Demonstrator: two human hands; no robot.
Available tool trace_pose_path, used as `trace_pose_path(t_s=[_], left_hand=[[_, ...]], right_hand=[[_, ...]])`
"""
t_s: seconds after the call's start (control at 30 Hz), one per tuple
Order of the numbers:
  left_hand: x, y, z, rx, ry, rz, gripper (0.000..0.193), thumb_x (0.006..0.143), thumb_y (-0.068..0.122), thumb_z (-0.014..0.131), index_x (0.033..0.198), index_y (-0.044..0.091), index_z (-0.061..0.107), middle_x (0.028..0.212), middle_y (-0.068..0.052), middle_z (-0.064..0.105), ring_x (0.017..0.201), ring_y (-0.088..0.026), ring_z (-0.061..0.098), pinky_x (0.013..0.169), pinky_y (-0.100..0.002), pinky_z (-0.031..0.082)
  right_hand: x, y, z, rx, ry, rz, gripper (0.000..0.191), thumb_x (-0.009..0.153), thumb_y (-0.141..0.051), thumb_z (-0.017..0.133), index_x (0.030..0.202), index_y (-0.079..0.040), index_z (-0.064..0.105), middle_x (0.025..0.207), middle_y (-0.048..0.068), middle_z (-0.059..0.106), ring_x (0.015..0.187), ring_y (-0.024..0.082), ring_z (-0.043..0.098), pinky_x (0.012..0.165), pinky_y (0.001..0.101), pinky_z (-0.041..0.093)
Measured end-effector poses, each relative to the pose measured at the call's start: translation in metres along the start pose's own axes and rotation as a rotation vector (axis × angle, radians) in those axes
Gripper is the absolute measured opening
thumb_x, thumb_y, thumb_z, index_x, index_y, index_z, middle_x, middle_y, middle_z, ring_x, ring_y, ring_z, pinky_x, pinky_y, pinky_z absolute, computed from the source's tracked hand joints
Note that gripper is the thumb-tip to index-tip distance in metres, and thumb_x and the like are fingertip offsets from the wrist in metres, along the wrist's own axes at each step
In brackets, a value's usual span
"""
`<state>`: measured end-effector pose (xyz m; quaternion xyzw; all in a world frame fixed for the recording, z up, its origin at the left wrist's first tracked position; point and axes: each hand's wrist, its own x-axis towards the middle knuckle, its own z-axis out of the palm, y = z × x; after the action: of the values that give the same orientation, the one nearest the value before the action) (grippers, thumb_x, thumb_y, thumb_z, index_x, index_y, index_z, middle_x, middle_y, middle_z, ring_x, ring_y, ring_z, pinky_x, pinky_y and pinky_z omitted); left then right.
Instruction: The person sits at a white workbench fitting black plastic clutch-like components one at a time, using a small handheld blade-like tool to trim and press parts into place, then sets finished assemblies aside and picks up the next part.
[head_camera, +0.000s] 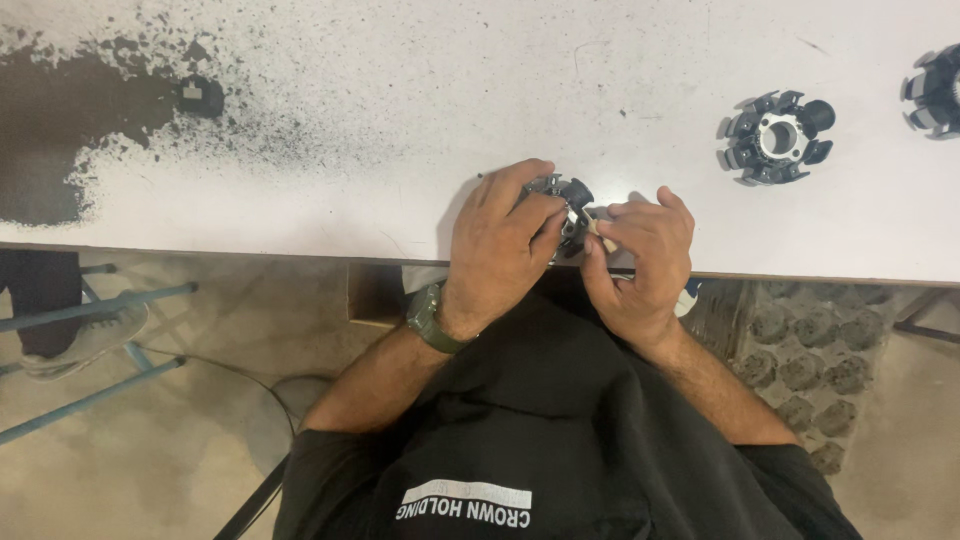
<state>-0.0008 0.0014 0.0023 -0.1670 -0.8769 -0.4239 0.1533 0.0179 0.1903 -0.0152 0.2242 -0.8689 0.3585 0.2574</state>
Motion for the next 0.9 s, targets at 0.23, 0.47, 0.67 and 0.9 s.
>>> trace_pose_path(t_s=[0.23,0.47,0.67,0.9], left_hand=[[-0.0011,0.0014,-0.0034,-0.028,-0.008,-0.009,0.017,0.089,0.007,0.077,0.104,0.006,0.071,0.132,-0.010,0.061,0.114,-0.029,0.063,0.094,-0.041,0.054],[-0.0015,0.0023,-0.0067,0.008,-0.040,0.028,0.017,0.093,0.009,0.077,0.109,0.006,0.072,0.135,-0.010,0.060,0.117,-0.029,0.063,0.097,-0.041,0.055],[-0.0008,0.0037,-0.0057,0.007,-0.008,0.000,0.019,0.089,0.010,0.080,0.106,0.006,0.071,0.134,-0.009,0.060,0.117,-0.030,0.063,0.097,-0.042,0.055],[-0.0015,0.0032,-0.0074,0.004,-0.018,-0.013,0.020,0.090,0.007,0.079,0.109,0.007,0.072,0.133,-0.009,0.062,0.116,-0.029,0.065,0.096,-0.041,0.055]], right_hand=[[-0.0019,0.0028,0.0011,0.060,0.042,0.017,0.029,0.092,0.001,0.077,0.114,-0.006,0.059,0.106,0.012,0.067,0.108,0.031,0.068,0.118,0.0551,0.043],[-0.0039,0.0050,0.0025,0.079,0.051,0.031,0.026,0.094,-0.002,0.076,0.114,-0.007,0.059,0.106,0.011,0.067,0.108,0.030,0.068,0.117,0.0543,0.044],[-0.0056,0.0059,0.0023,0.084,0.043,0.030,0.026,0.095,-0.002,0.076,0.114,-0.007,0.059,0.106,0.011,0.067,0.108,0.029,0.068,0.117,0.0542,0.044],[-0.0070,0.0062,0.0029,0.092,0.049,0.031,0.027,0.093,0.000,0.077,0.113,-0.007,0.060,0.107,0.010,0.068,0.109,0.029,0.068,0.117,0.0542,0.043]])
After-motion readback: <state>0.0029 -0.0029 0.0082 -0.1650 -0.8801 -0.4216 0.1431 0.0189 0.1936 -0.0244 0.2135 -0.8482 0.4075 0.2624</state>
